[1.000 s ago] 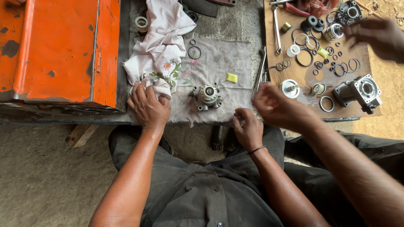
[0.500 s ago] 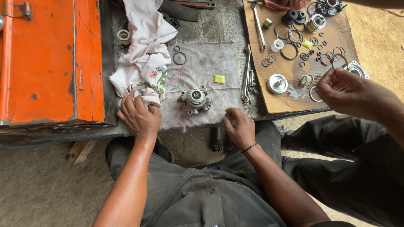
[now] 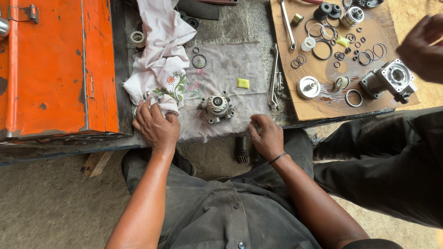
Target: The person assembles small mechanical components on a workbench, inserting a cylindrical part into a housing and using pliers to secure a ring. They handle various washers, seals, and metal parts, occasionally wiping them with a cloth.
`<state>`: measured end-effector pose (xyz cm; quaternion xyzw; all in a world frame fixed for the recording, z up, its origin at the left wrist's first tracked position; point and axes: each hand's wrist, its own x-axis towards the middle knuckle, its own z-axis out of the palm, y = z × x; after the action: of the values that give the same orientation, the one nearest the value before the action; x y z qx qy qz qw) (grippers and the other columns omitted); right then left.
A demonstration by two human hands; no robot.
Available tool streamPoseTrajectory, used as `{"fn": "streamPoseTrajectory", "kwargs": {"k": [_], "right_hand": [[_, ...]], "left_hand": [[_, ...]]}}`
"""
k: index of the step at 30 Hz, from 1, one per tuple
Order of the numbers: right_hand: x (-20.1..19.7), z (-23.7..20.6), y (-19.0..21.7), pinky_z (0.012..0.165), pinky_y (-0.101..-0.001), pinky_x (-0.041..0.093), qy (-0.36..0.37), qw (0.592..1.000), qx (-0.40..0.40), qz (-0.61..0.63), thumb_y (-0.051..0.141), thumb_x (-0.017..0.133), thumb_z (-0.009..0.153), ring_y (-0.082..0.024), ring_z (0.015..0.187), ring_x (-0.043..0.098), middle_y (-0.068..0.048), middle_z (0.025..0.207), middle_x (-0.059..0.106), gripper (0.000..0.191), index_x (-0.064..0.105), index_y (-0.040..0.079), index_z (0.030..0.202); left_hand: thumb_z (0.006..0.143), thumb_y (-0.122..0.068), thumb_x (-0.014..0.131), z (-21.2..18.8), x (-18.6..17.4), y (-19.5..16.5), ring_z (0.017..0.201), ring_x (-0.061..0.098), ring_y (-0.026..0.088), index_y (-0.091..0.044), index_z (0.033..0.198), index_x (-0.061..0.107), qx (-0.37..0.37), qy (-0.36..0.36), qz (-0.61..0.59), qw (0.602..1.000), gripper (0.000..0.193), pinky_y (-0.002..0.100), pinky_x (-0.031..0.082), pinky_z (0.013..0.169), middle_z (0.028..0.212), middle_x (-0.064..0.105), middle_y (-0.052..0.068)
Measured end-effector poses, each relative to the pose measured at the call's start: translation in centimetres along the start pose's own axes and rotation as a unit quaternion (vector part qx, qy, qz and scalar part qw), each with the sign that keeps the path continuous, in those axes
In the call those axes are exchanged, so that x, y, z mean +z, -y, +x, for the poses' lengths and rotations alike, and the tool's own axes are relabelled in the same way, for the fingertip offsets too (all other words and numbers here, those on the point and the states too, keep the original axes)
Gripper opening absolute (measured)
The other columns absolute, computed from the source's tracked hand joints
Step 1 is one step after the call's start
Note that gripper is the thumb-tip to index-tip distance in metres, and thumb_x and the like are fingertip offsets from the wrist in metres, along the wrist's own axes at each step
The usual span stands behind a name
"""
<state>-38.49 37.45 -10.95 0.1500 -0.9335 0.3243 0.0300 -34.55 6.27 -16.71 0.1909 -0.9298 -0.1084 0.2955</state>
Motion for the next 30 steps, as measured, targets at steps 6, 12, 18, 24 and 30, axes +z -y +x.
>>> {"fn": "streamPoseTrajectory", "kwargs": {"k": [6, 12, 18, 24, 30], "right_hand": [[0.1, -0.1, 0.1, 0.078, -0.037, 0.058, -0.012, 1.0, -0.009, 0.009, 0.014, 0.073, 0.087, -0.026, 0.092, 0.074, -0.01, 0.099, 0.073, 0.022, 0.069, 0.006, 0.107], [0.3, -0.2, -0.1, 0.077, -0.0368, 0.057, -0.015, 1.0, -0.01, 0.012, 0.013, 0.072, 0.088, -0.026, 0.091, 0.074, -0.01, 0.099, 0.073, 0.021, 0.069, 0.005, 0.107], [0.4, 0.0, -0.3, 0.076, -0.0373, 0.058, -0.009, 1.0, -0.002, 0.007, 0.014, 0.072, 0.087, -0.026, 0.092, 0.074, -0.01, 0.1, 0.073, 0.021, 0.069, 0.006, 0.107], [0.9, 0.0, 0.1, 0.077, -0.038, 0.058, -0.006, 1.0, 0.001, 0.006, 0.015, 0.072, 0.087, -0.027, 0.093, 0.074, -0.01, 0.102, 0.073, 0.024, 0.069, 0.006, 0.109], [1.1, 1.4, -1.1, 0.08, -0.0323, 0.061, 0.051, 0.975, 0.081, 0.198, 0.014, 0.07, 0.091, -0.02, 0.099, 0.076, -0.012, 0.106, 0.076, 0.03, 0.066, 0.002, 0.118]], "left_hand": [[0.078, -0.014, 0.065, 0.2, -0.2, 0.0, 0.137, 0.05, 0.037, -0.001, 0.108, 0.06, -0.008, 0.006, -0.004, 1.0, 0.033, 0.055, 0.034, 0.108, 0.133, 0.058, 0.019], [0.079, -0.014, 0.065, 0.0, -0.1, 0.0, 0.136, 0.05, 0.037, -0.001, 0.108, 0.06, -0.004, -0.004, -0.006, 1.0, 0.032, 0.054, 0.035, 0.108, 0.133, 0.059, 0.019], [0.082, -0.013, 0.068, -0.4, 0.8, 0.3, 0.135, 0.051, 0.035, -0.002, 0.112, 0.061, -0.021, -0.008, -0.017, 1.0, 0.032, 0.053, 0.036, 0.107, 0.133, 0.058, 0.018], [0.091, -0.018, 0.071, -1.0, 1.1, 1.2, 0.136, 0.051, 0.035, -0.003, 0.115, 0.059, -0.034, -0.036, -0.058, 0.997, 0.03, 0.052, 0.037, 0.108, 0.132, 0.056, 0.017], [0.088, -0.024, 0.074, -1.0, 1.1, 1.9, 0.137, 0.049, 0.036, -0.005, 0.111, 0.063, 0.007, -0.026, -0.034, 0.999, 0.032, 0.053, 0.036, 0.106, 0.134, 0.056, 0.018]]}}
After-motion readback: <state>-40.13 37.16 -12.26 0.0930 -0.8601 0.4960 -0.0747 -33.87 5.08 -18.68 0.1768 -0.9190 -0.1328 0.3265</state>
